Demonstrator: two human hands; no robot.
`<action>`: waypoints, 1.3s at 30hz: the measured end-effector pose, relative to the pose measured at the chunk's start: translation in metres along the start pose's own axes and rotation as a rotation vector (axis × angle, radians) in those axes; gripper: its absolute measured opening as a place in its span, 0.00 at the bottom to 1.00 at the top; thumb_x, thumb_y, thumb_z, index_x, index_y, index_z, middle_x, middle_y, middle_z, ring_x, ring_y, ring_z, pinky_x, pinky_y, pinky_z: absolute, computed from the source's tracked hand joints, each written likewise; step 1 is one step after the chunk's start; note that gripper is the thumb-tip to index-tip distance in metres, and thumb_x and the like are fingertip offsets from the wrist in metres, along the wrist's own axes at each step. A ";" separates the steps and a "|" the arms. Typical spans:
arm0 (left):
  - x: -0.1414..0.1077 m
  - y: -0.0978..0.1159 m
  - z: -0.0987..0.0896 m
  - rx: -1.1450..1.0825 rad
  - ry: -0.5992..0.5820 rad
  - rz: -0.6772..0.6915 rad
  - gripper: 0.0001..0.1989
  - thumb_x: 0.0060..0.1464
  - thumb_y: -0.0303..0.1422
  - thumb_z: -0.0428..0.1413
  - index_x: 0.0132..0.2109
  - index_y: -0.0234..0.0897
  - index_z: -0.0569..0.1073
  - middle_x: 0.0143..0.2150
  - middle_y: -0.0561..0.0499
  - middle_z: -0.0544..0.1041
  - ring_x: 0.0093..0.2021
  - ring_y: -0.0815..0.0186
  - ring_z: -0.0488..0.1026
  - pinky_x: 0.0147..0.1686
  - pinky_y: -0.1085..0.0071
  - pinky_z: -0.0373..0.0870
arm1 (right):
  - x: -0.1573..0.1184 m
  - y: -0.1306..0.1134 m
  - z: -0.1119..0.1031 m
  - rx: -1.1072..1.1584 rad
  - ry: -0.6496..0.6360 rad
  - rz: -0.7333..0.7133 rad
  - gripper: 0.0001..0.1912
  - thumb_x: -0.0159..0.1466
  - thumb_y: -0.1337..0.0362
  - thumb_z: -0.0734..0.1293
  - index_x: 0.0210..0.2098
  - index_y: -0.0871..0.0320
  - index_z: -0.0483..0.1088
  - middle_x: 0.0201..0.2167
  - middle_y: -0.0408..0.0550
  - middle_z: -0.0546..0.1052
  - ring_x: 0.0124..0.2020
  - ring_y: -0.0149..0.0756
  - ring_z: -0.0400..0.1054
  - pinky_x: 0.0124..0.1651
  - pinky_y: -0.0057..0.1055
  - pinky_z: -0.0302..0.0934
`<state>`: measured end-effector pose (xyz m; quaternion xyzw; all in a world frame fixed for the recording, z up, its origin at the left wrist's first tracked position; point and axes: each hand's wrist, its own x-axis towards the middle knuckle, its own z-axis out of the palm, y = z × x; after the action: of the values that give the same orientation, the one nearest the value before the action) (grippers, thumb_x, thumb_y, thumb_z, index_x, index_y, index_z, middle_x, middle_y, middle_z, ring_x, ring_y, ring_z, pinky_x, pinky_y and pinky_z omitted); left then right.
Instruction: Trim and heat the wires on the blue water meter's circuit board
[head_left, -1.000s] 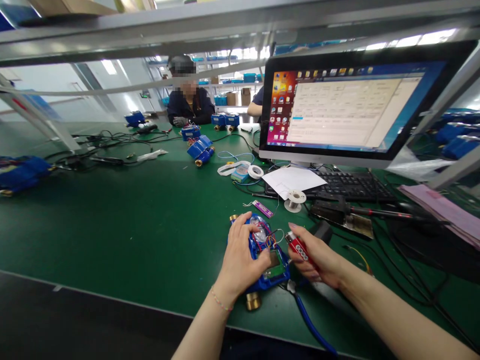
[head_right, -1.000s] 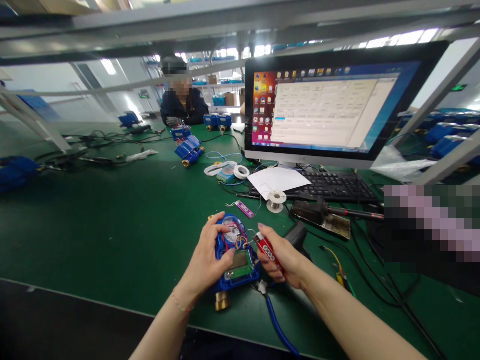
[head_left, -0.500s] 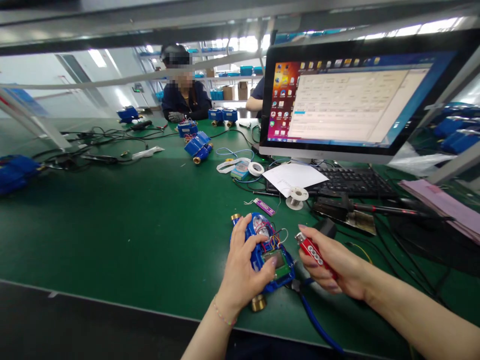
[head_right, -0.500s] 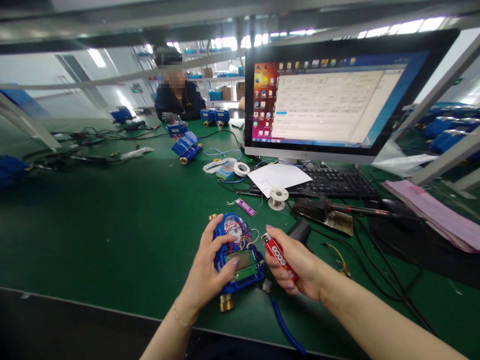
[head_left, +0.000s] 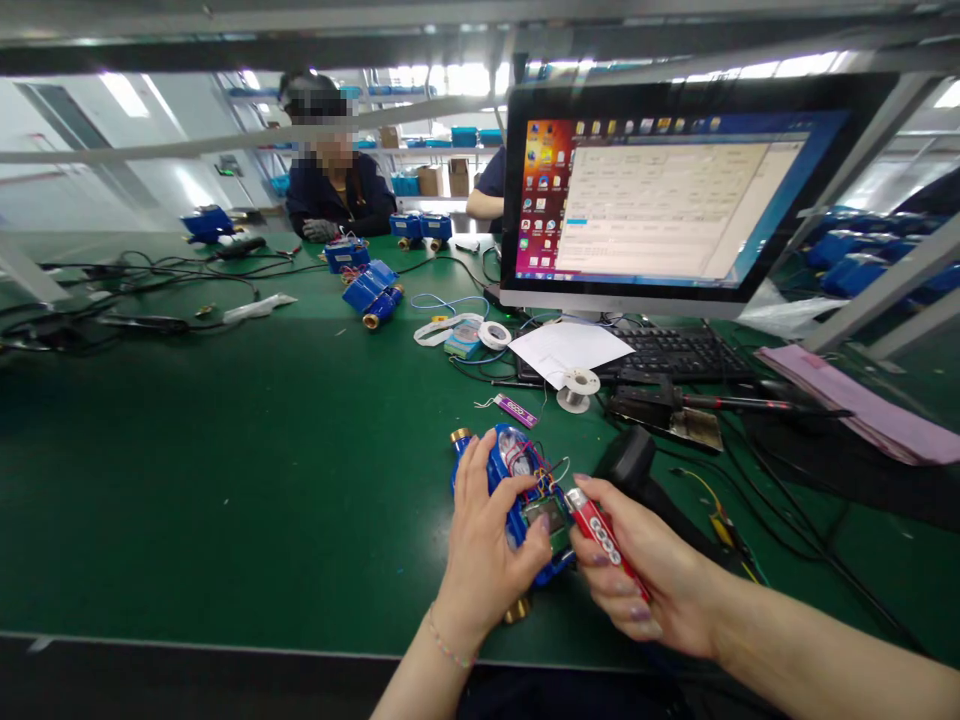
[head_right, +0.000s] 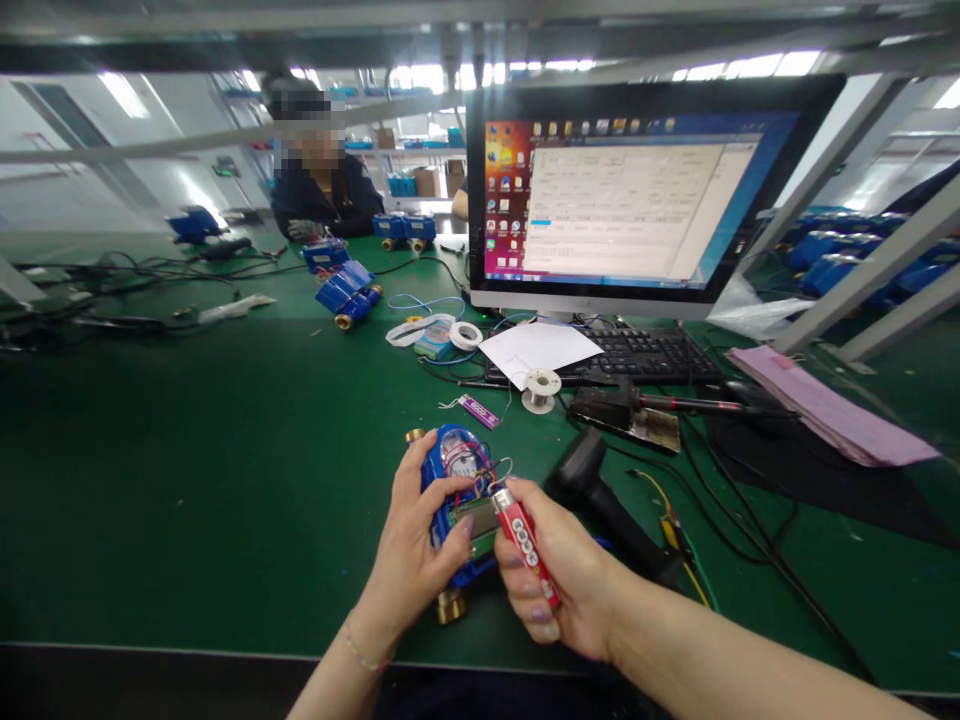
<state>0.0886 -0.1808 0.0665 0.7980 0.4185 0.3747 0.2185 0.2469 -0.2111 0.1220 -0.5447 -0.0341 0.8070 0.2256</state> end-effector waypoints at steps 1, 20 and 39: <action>-0.001 0.000 0.000 0.009 0.006 0.007 0.13 0.53 0.30 0.50 0.47 0.38 0.70 0.66 0.43 0.48 0.67 0.51 0.42 0.62 0.43 0.48 | 0.002 0.000 0.000 0.017 0.006 -0.010 0.37 0.68 0.42 0.43 0.14 0.60 0.54 0.08 0.41 0.49 0.08 0.26 0.44 0.08 0.19 0.38; -0.002 0.001 0.000 0.003 0.033 0.031 0.12 0.54 0.30 0.49 0.46 0.39 0.69 0.67 0.45 0.47 0.68 0.52 0.41 0.62 0.44 0.49 | 0.009 -0.008 0.005 0.114 -0.021 0.005 0.34 0.67 0.48 0.42 0.14 0.60 0.55 0.09 0.40 0.48 0.07 0.25 0.40 0.07 0.19 0.37; -0.002 0.001 0.000 -0.023 0.032 0.014 0.12 0.54 0.30 0.49 0.46 0.39 0.70 0.67 0.45 0.47 0.68 0.53 0.41 0.63 0.46 0.48 | 0.013 -0.008 -0.003 0.059 -0.068 0.034 0.35 0.67 0.48 0.41 0.14 0.60 0.56 0.08 0.40 0.48 0.07 0.25 0.42 0.06 0.19 0.38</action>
<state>0.0886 -0.1829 0.0667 0.7923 0.4121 0.3935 0.2183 0.2483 -0.1991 0.1126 -0.5108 -0.0088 0.8293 0.2264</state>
